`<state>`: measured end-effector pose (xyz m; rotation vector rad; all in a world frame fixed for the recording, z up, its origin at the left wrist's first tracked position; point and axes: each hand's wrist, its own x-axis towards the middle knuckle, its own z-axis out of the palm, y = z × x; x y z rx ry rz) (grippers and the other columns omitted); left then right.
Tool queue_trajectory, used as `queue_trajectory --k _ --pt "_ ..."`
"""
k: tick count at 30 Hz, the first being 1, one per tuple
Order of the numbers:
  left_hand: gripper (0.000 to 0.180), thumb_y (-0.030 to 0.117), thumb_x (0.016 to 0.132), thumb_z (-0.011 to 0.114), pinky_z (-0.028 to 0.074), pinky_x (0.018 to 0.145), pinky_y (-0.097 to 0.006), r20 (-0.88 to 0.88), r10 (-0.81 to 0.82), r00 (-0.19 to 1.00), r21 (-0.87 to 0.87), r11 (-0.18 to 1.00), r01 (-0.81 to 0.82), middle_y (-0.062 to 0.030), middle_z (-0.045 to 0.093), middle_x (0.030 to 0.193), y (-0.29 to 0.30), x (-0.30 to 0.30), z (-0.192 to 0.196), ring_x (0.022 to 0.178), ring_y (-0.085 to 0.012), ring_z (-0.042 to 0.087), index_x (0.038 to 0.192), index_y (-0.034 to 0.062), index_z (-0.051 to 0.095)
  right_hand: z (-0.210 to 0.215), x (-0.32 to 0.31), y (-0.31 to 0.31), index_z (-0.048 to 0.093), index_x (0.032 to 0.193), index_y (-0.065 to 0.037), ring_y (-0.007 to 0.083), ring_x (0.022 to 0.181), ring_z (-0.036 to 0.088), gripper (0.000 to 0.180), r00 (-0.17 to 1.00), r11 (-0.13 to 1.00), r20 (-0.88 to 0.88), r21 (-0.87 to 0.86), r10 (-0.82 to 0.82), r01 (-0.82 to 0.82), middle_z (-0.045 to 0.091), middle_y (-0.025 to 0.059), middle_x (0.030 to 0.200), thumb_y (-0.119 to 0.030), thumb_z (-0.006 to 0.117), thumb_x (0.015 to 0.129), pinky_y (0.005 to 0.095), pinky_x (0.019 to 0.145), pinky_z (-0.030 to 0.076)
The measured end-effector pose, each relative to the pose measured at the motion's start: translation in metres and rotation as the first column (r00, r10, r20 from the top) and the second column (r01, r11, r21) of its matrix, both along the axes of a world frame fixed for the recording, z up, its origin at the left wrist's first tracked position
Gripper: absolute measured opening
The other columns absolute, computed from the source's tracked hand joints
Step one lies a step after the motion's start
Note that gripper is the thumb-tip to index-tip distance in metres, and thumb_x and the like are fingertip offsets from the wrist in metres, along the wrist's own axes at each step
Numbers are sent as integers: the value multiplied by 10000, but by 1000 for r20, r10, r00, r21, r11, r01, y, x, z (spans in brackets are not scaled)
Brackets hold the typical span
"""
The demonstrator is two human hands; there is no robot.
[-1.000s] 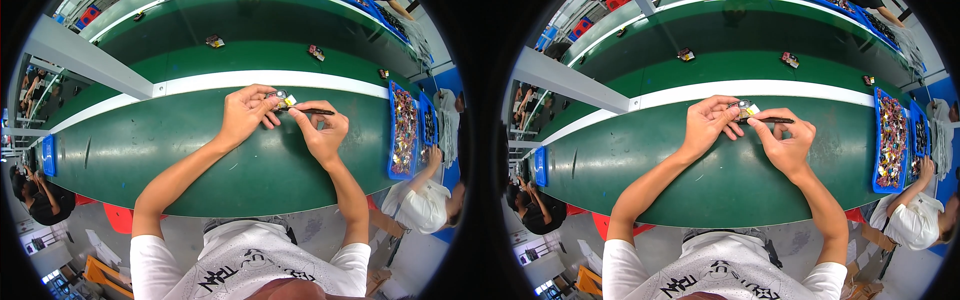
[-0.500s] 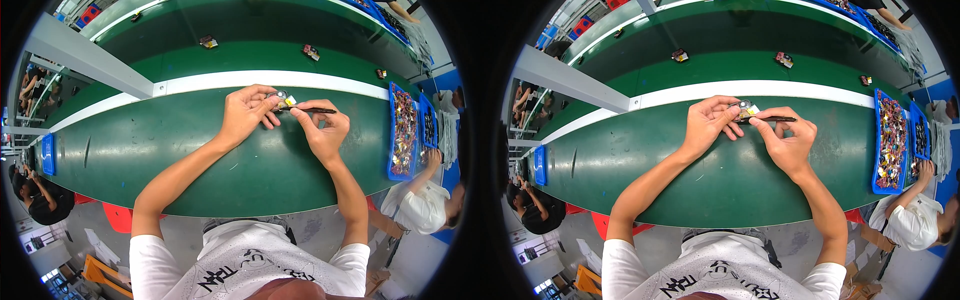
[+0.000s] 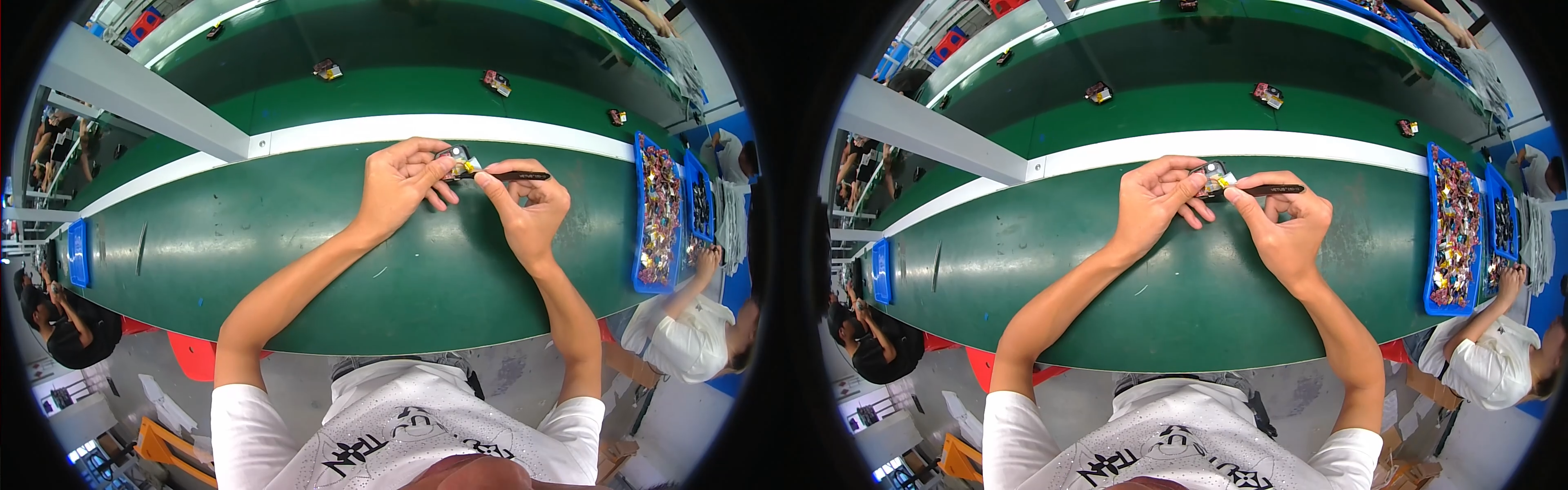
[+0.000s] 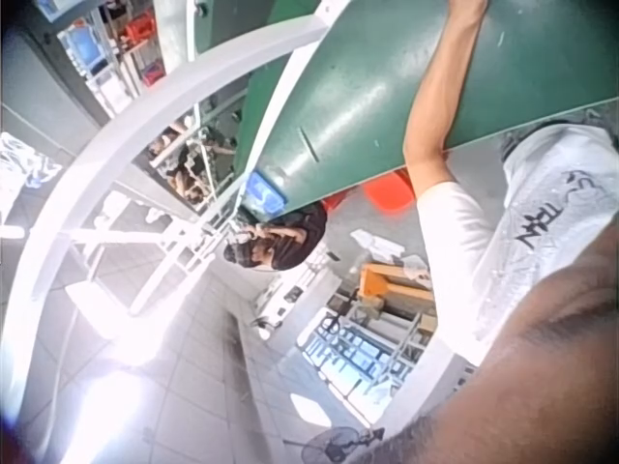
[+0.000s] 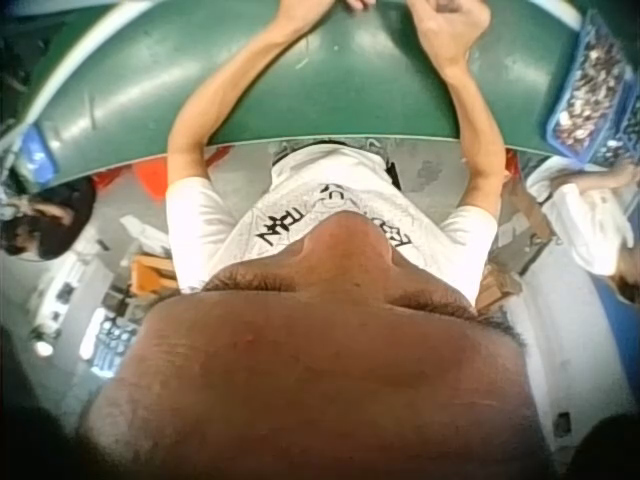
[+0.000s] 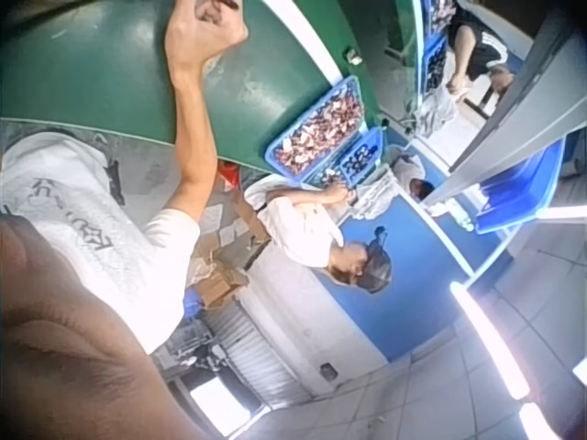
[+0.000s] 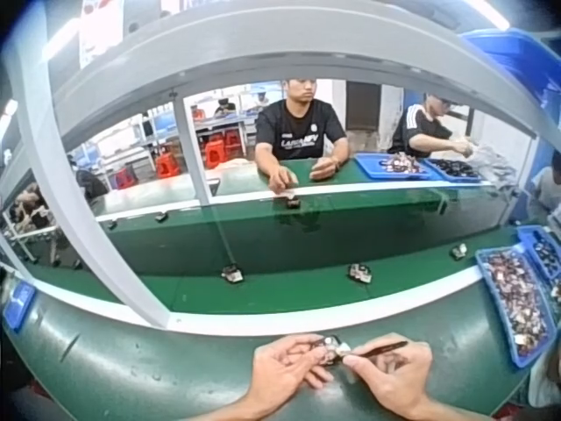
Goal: The person is using tweezers to assemble small electronic components on a circuit board.
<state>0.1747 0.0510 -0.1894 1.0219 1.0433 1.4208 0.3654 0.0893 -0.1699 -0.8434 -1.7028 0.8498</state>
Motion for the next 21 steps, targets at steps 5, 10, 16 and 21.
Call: queue_trajectory --k 5,10,16,21 --pt "287 71 990 660 605 542 -291 9 16 1000 6 1000 -16 -192 717 930 0 2 -1 692 -241 741 1192 -127 617 -1 0 -1 739 878 48 -21 479 425 88 999 1000 -35 -12 -13 12 738 38 804 18 807 830 182 451 276" --pt "257 55 985 657 593 533 -277 18 38 999 9 999 -39 -177 720 891 0 4 1 674 -216 737 1164 -126 630 0 0 -1 736 870 48 -20 474 426 85 999 1000 -29 10 -19 19 751 47 829 25 804 826 182 450 278" --pt "253 61 987 654 593 531 -282 31 37 999 17 999 -38 -181 720 894 0 3 1 666 -223 736 1158 -125 637 1 1 -1 734 859 46 -16 464 424 84 999 998 -9 53 -32 32 762 50 848 32 805 816 187 447 284" --pt "270 54 1002 631 603 545 -297 -2 38 999 25 999 -38 -200 711 916 1 4 0 684 -254 741 1195 -134 620 1 3 1 732 849 45 -16 463 423 80 1000 998 -2 49 -28 28 764 50 852 34 804 815 189 447 288"
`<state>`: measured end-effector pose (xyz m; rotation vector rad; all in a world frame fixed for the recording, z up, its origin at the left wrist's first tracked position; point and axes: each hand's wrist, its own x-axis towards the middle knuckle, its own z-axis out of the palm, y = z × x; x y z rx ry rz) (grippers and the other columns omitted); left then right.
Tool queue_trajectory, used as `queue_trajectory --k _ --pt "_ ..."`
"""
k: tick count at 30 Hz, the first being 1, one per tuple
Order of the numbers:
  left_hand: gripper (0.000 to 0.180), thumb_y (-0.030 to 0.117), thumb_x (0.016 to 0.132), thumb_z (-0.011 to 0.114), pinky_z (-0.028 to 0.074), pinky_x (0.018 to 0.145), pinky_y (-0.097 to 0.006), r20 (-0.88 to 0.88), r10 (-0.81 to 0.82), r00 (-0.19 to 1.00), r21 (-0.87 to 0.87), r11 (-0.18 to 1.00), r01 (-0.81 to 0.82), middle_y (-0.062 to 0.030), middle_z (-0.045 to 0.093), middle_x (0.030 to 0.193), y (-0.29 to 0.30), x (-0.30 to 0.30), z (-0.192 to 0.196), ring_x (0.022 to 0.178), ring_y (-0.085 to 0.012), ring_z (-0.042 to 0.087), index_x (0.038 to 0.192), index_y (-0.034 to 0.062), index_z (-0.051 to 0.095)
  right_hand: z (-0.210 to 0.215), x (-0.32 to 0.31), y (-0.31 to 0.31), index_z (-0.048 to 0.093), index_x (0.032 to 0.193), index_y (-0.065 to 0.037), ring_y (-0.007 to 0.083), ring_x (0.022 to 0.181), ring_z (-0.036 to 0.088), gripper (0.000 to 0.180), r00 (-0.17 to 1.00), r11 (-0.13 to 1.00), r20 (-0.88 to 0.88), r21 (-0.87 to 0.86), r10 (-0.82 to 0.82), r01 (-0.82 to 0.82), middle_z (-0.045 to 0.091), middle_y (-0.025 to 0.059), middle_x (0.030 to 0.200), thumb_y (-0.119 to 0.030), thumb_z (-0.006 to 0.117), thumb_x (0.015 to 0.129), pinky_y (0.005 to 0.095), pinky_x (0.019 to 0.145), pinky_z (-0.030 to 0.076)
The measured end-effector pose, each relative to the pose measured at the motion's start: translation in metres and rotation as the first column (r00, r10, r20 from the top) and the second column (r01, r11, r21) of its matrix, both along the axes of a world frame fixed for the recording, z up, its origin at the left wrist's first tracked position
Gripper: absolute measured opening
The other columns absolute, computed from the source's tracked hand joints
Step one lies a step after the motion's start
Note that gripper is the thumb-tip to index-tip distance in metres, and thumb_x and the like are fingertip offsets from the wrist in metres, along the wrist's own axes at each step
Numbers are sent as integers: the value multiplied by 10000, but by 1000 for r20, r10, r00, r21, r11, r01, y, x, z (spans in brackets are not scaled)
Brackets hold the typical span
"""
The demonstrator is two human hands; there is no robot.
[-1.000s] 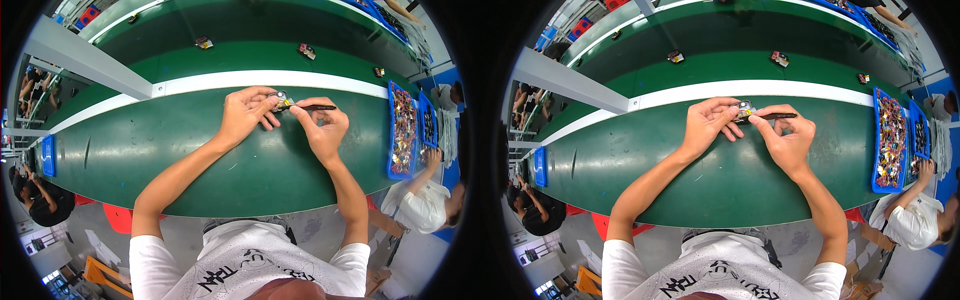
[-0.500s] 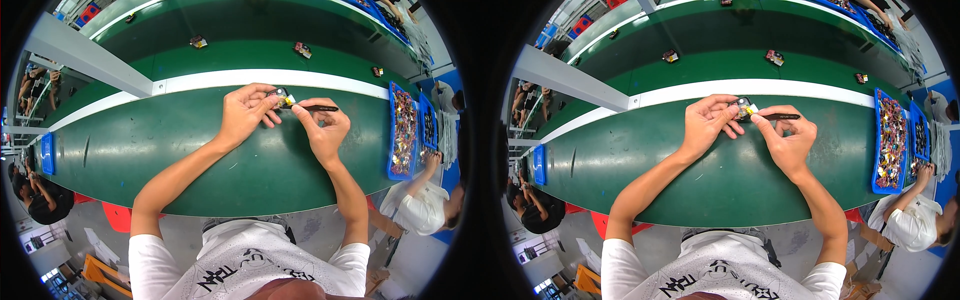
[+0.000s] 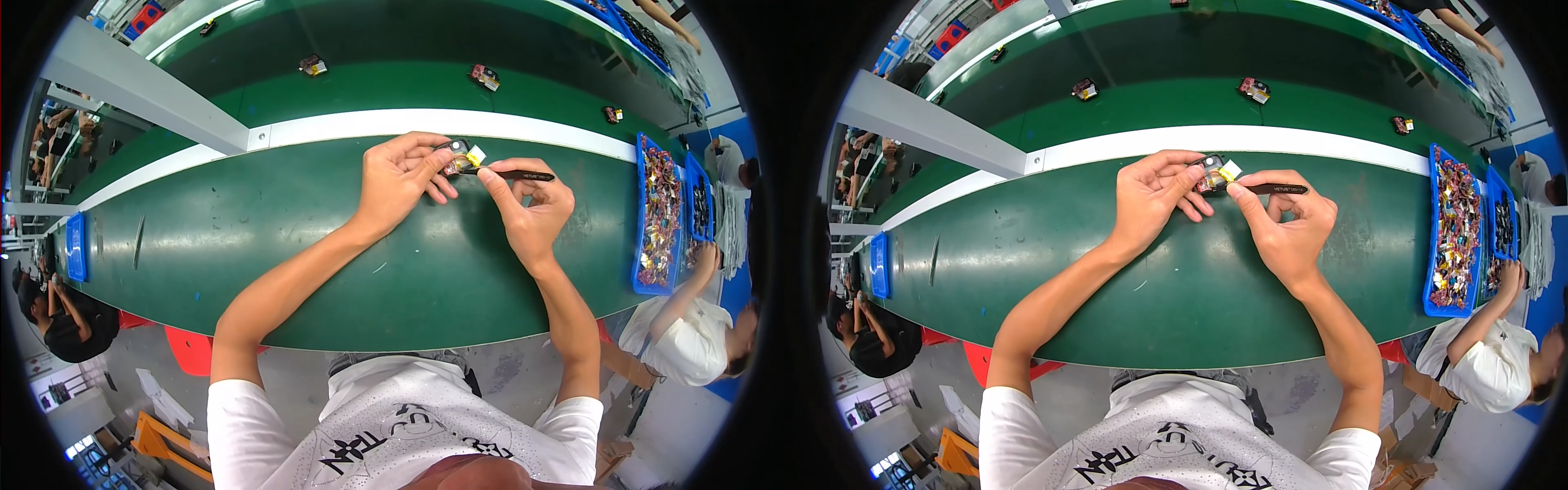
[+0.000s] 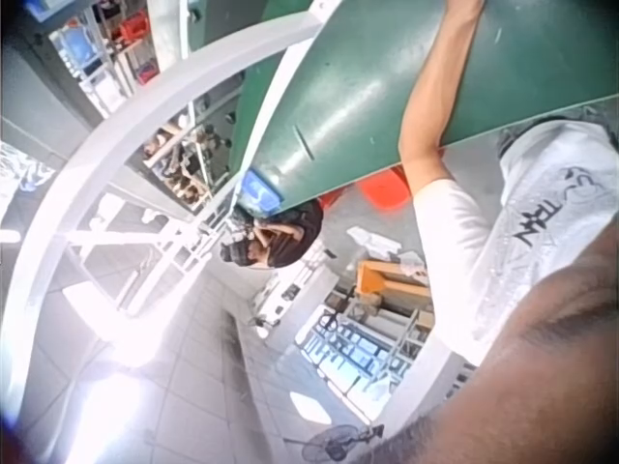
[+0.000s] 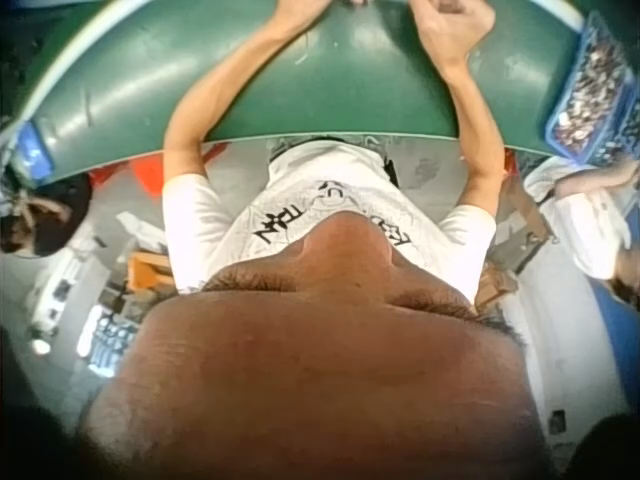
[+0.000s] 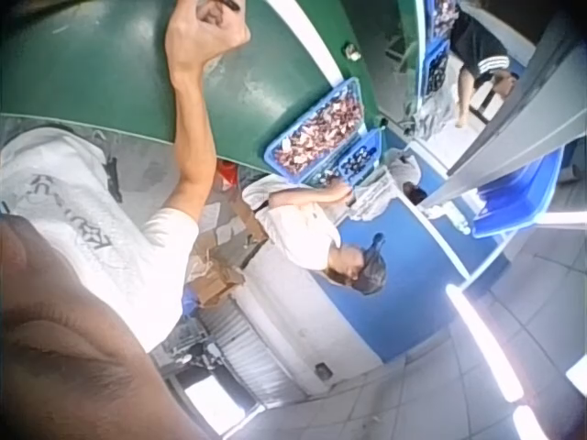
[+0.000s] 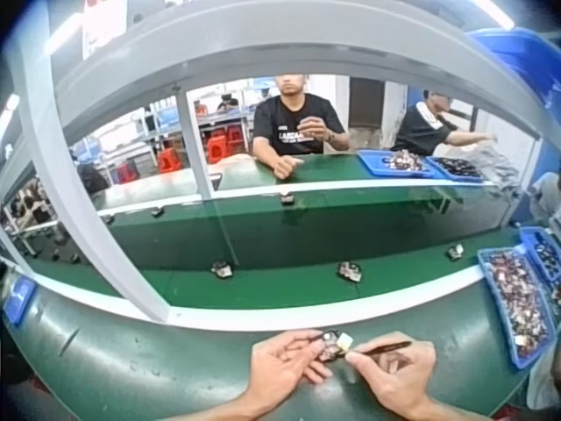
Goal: The person is using tweezers to assemble small electronic components on a circuit board.
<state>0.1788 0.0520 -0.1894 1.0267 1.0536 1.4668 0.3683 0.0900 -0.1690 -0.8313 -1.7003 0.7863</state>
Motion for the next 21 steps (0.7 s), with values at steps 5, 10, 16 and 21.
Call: queue_trajectory --k 5,10,16,21 --pt "274 58 1003 628 604 547 -295 -11 -7 1000 -11 1000 7 -197 710 916 1 2 2 687 -253 741 1199 -134 622 -1 2 -1 737 860 42 -16 476 417 78 999 998 -35 -57 -17 15 751 42 835 35 802 818 188 452 280" --pt "281 62 1004 629 604 547 -297 -23 -15 1000 -19 1000 15 -195 709 912 2 3 1 685 -252 740 1198 -140 622 -1 2 0 741 864 39 -17 483 409 74 999 997 -43 -81 -8 4 744 38 825 31 801 821 189 453 270" --pt "277 53 1000 632 602 550 -292 -11 -7 1000 -15 1000 7 -193 712 909 2 5 0 678 -245 738 1196 -142 622 -1 3 0 744 876 37 -18 485 403 73 999 994 -39 -106 -8 4 741 35 822 31 796 824 190 449 258" --pt "277 51 995 639 602 554 -288 -25 13 1000 -16 1000 -13 -190 714 908 2 8 2 670 -239 736 1190 -145 624 1 6 0 746 879 36 -18 483 399 77 999 994 -39 -107 -14 9 736 29 809 29 798 822 191 446 250"
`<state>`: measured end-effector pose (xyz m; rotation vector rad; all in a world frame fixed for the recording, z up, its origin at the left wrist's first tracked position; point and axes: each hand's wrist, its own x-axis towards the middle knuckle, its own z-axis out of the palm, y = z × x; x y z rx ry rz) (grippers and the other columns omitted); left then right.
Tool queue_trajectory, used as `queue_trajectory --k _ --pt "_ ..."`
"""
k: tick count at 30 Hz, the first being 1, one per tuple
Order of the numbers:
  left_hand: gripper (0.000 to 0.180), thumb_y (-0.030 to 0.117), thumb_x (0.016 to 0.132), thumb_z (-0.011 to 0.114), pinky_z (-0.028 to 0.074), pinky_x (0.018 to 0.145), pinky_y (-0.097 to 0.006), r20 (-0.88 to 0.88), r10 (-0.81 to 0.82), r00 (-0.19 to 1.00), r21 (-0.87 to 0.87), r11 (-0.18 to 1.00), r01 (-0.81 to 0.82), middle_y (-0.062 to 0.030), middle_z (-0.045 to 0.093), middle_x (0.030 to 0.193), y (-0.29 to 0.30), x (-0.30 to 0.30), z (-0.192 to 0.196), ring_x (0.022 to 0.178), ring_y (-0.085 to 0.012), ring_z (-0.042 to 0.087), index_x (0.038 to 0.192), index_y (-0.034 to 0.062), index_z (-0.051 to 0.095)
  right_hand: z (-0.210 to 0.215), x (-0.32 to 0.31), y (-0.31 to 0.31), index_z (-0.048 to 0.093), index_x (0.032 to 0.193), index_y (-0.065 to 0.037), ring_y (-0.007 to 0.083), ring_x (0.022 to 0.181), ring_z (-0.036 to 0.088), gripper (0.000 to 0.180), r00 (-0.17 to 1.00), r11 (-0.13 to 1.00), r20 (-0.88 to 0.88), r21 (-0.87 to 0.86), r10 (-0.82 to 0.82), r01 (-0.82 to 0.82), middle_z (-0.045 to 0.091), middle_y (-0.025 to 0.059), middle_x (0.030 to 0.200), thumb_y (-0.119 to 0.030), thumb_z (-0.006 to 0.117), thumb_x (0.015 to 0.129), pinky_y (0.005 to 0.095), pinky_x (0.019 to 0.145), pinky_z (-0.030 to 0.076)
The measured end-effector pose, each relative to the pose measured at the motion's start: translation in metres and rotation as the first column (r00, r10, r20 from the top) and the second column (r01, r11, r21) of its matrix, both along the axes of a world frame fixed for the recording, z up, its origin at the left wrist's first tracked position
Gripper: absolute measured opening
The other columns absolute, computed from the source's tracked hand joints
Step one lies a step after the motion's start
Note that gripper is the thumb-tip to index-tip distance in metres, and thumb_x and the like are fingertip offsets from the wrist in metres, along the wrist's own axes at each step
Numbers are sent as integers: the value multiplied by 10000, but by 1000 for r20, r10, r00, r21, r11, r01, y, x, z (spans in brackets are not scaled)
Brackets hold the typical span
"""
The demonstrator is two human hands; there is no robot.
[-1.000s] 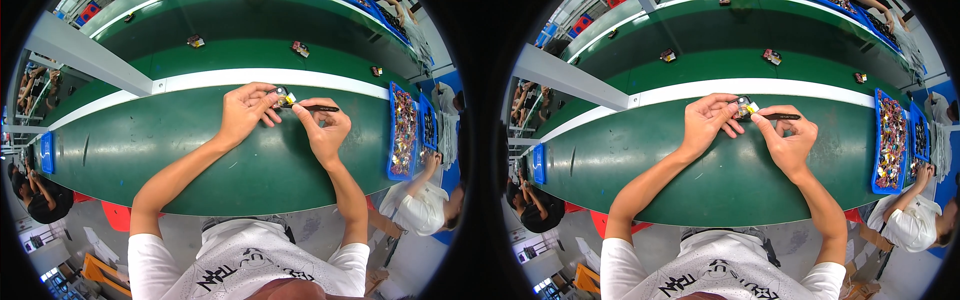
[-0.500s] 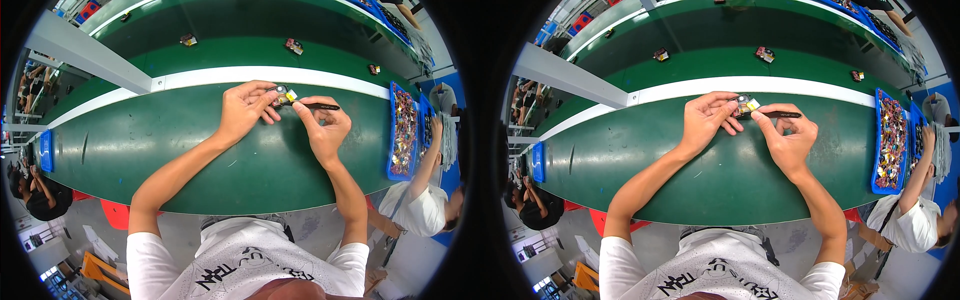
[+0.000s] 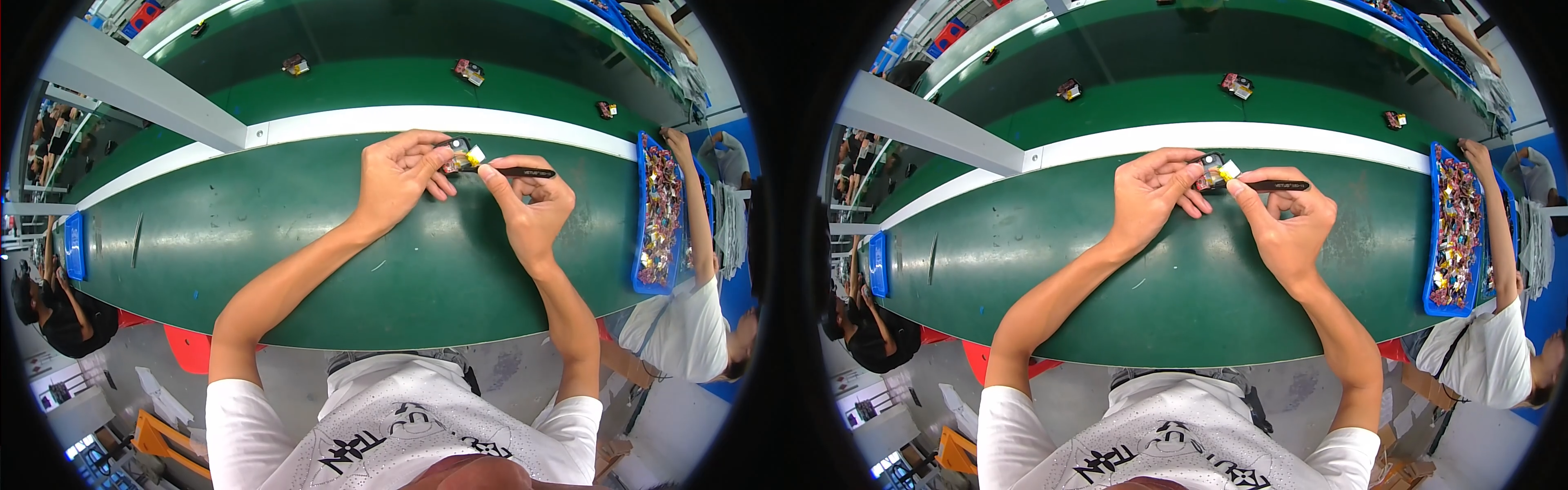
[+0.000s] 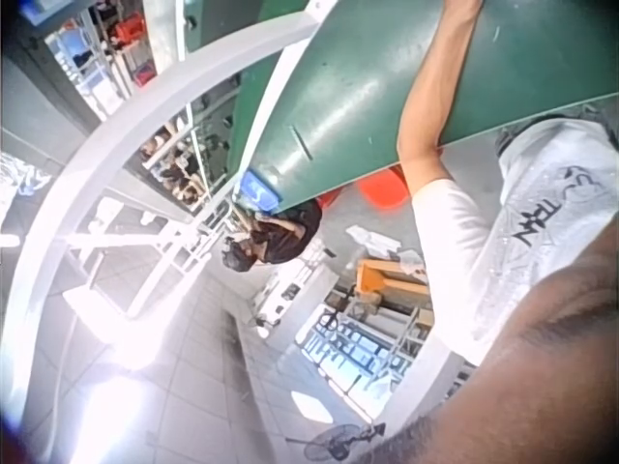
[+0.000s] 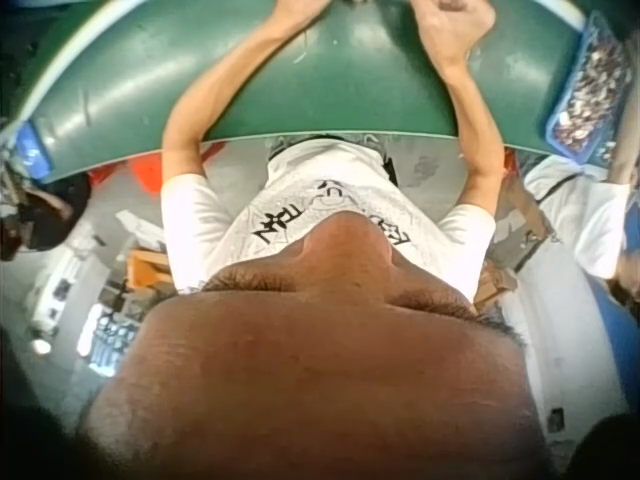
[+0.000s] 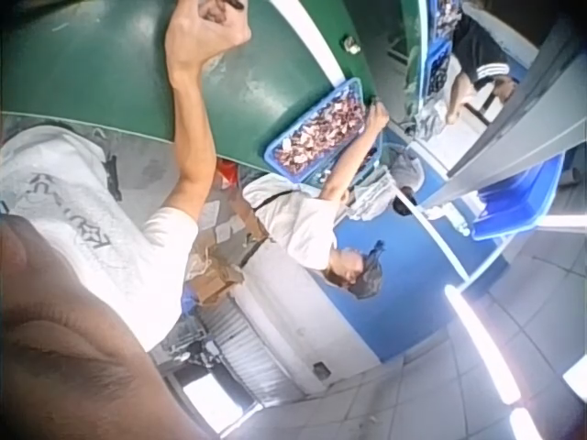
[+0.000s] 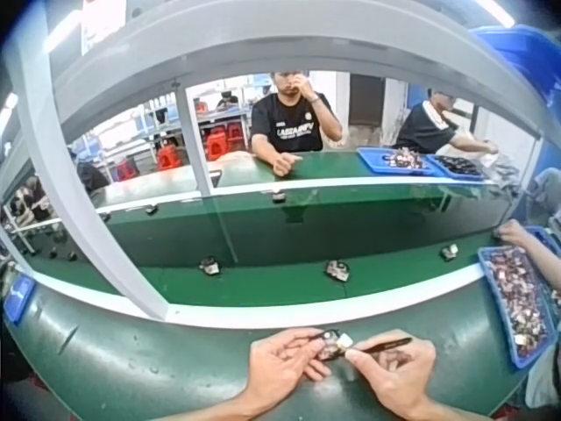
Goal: The person is using tweezers to assemble small electronic components on a circuit board.
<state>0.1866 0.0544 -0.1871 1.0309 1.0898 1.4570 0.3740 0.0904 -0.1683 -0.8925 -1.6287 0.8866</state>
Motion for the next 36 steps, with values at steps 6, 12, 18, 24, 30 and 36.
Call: queue_trajectory --k 6,12,18,24,30,36 --pt "256 48 985 651 595 551 -282 5 11 1000 -3 1000 -11 -189 719 898 1 1 -2 657 -228 733 1163 -134 645 0 2 1 744 887 31 -20 484 389 84 1000 1000 28 0 -13 13 703 5 734 24 799 824 192 448 241" --pt "262 57 987 652 596 560 -280 0 -4 1000 -24 1000 4 -189 721 906 2 0 -1 666 -226 734 1170 -130 652 2 0 -1 742 906 31 -22 496 390 94 1000 999 14 -42 -15 15 661 -22 698 24 794 829 186 456 246" --pt "279 79 998 649 598 569 -277 -12 -24 1000 -33 999 24 -192 721 927 3 -1 -2 672 -226 734 1183 -130 652 0 0 1 738 913 38 -23 500 391 104 1000 992 -25 -124 -1 -2 665 -13 705 23 796 827 180 460 251" --pt "217 84 987 656 565 525 -261 9 12 1000 -40 999 -12 -146 716 837 4 3 -2 614 -192 712 1086 -105 698 -1 2 1 740 896 36 -30 500 385 90 999 987 -43 -158 0 -7 653 -25 683 25 795 826 177 458 244" --pt "198 84 972 663 543 498 -256 -12 25 1000 -67 997 -26 -129 712 771 4 3 -1 578 -172 696 1027 -100 713 -3 2 2 743 883 30 -31 499 382 80 999 986 -33 -164 34 -39 663 -23 693 20 797 824 181 449 243" --pt "189 94 961 676 525 489 -250 -17 11 1000 -77 997 -12 -113 707 728 5 4 -2 558 -152 680 980 -87 726 -2 3 -2 747 884 25 -29 498 385 77 999 988 -2 -147 42 -41 702 -8 755 9 801 832 185 445 252"
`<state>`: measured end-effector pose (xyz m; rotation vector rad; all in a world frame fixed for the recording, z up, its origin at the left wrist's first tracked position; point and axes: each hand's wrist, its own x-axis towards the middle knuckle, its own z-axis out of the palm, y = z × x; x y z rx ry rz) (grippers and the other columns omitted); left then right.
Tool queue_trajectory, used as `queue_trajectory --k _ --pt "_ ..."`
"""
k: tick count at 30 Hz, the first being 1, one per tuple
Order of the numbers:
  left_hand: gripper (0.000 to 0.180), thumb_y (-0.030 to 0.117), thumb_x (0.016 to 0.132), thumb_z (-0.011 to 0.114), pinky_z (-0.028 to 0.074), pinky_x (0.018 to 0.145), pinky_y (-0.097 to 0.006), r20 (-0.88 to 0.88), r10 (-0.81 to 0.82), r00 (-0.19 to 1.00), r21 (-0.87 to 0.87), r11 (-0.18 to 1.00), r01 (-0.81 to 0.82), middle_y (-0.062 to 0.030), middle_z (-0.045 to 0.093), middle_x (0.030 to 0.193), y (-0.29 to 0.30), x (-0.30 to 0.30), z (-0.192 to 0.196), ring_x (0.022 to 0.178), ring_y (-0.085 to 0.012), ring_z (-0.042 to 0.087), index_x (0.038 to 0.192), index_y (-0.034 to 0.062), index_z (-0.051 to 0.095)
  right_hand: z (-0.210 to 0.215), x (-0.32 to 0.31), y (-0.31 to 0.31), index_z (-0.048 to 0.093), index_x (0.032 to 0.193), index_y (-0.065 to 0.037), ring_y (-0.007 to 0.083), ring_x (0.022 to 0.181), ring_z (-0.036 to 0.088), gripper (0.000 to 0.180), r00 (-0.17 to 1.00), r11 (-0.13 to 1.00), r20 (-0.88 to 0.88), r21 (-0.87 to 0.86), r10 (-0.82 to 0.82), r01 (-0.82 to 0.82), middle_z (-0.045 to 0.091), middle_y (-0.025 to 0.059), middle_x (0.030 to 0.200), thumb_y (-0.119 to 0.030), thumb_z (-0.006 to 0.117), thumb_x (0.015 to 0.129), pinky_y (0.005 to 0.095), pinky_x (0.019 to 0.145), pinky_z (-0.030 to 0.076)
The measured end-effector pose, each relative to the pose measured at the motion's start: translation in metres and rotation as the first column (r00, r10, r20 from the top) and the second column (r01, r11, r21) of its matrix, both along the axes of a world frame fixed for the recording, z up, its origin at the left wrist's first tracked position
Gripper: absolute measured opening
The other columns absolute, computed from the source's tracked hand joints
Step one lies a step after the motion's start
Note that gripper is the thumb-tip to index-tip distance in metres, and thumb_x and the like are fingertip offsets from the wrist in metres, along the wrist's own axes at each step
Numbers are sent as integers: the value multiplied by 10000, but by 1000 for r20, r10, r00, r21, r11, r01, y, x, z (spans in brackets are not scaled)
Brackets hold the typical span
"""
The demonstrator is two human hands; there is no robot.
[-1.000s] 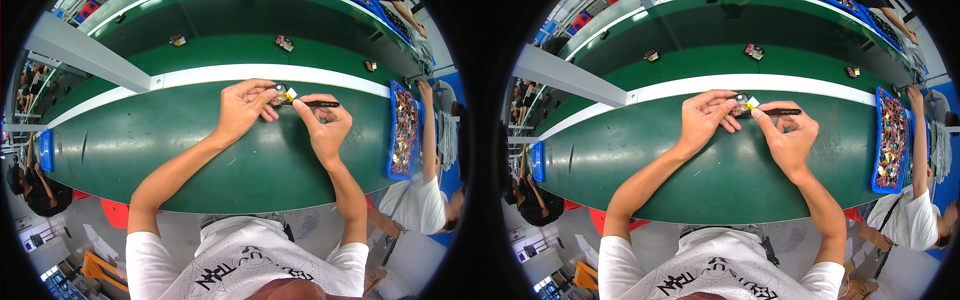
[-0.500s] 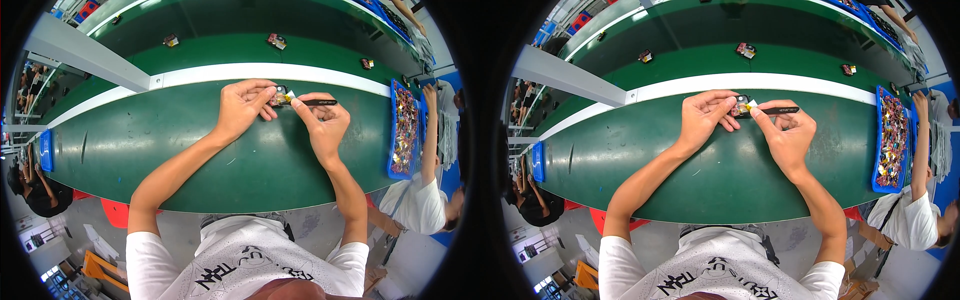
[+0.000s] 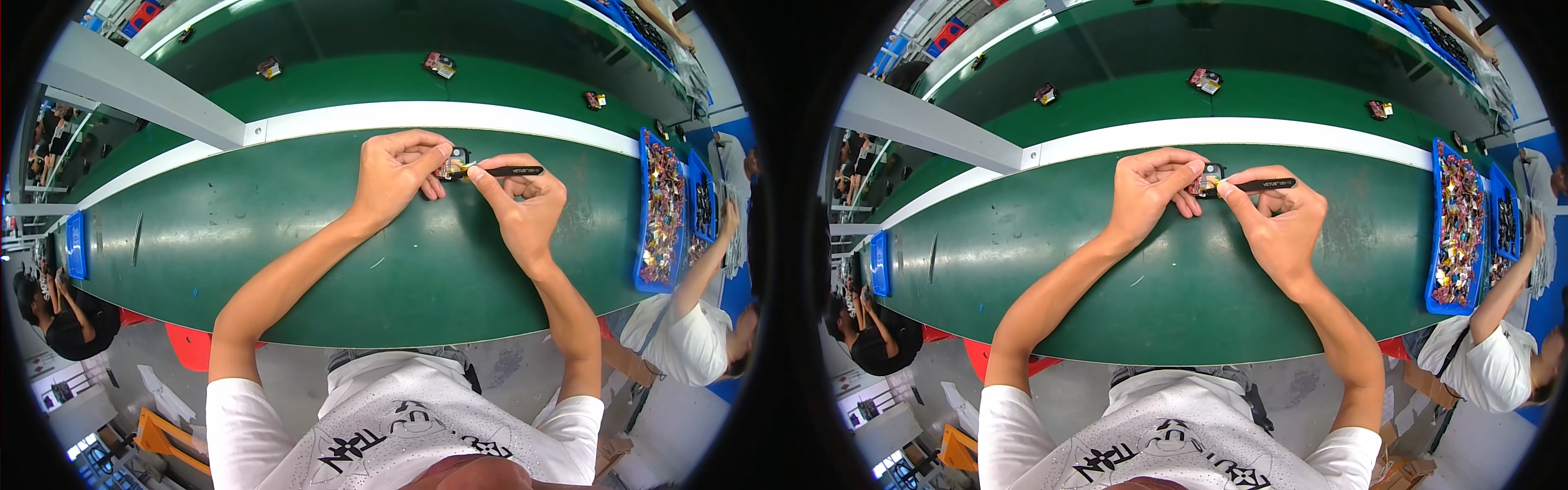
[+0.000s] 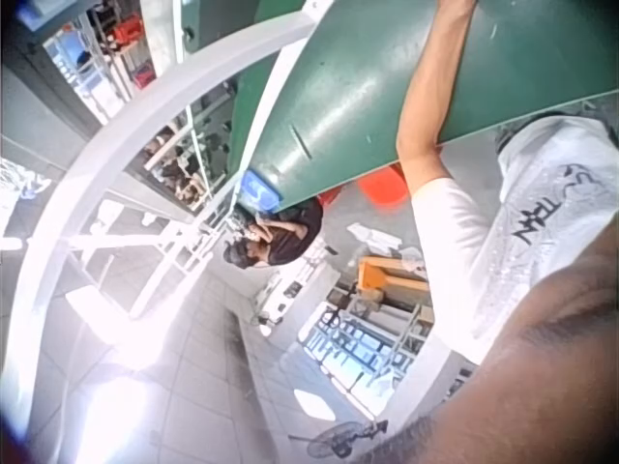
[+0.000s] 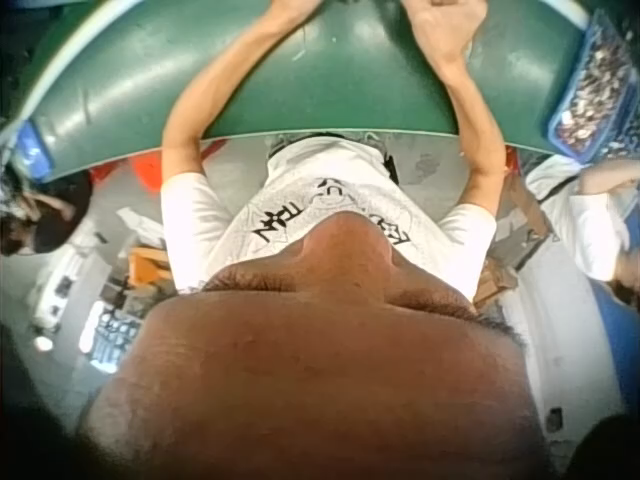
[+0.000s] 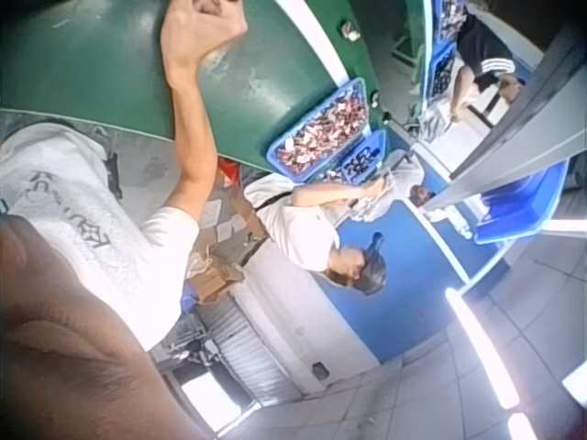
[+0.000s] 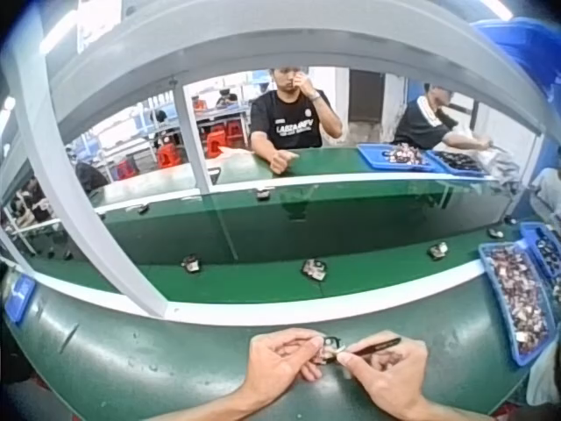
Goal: The person is using tweezers to assemble small electronic components on a circuit board.
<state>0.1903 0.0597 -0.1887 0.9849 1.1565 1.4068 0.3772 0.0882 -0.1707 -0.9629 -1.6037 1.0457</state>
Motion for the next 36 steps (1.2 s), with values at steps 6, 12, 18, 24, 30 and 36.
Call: queue_trajectory --k 6,12,18,24,30,36 --pt "180 90 966 665 514 483 -254 -39 -9 999 2 1000 9 -101 693 720 1 0 -1 544 -144 662 978 -77 729 -2 0 3 744 889 24 -30 499 382 85 1000 1000 6 29 7 -7 693 -6 740 3 804 833 180 445 252" --pt "181 84 974 651 512 479 -260 -38 -21 999 -3 1000 21 -96 688 735 2 1 -2 543 -150 661 990 -79 728 0 3 4 739 888 21 -27 502 383 89 1000 1000 14 18 7 -7 691 -8 737 5 804 829 179 447 250" --pt "204 107 994 643 511 475 -259 -34 -51 998 18 999 52 -100 694 787 3 -1 -3 564 -154 670 1041 -76 719 -1 4 4 737 901 20 -25 503 391 88 1000 998 11 68 -16 15 693 -6 737 9 797 837 179 449 253" --pt "249 140 1008 645 517 482 -258 6 -90 996 34 995 90 -116 706 850 4 -2 -2 608 -165 688 1109 -81 697 0 6 8 725 939 35 -15 535 462 112 997 1000 -78 -23 -9 7 707 30 772 8 793 854 176 464 297" --pt "288 145 1013 642 533 497 -258 24 -121 992 69 990 120 -140 713 897 4 -3 -3 650 -182 707 1178 -90 667 2 7 11 707 991 42 45 690 635 133 984 967 -177 -249 7 -52 732 87 841 -10 770 885 180 499 379" --pt "267 113 1009 641 547 503 -265 33 -104 994 68 992 102 -144 714 894 4 -1 -4 642 -186 707 1175 -95 668 3 7 11 712 975 32 47 685 644 124 987 959 -161 -281 -11 -35 742 91 835 -25 773 883 179 494 377"
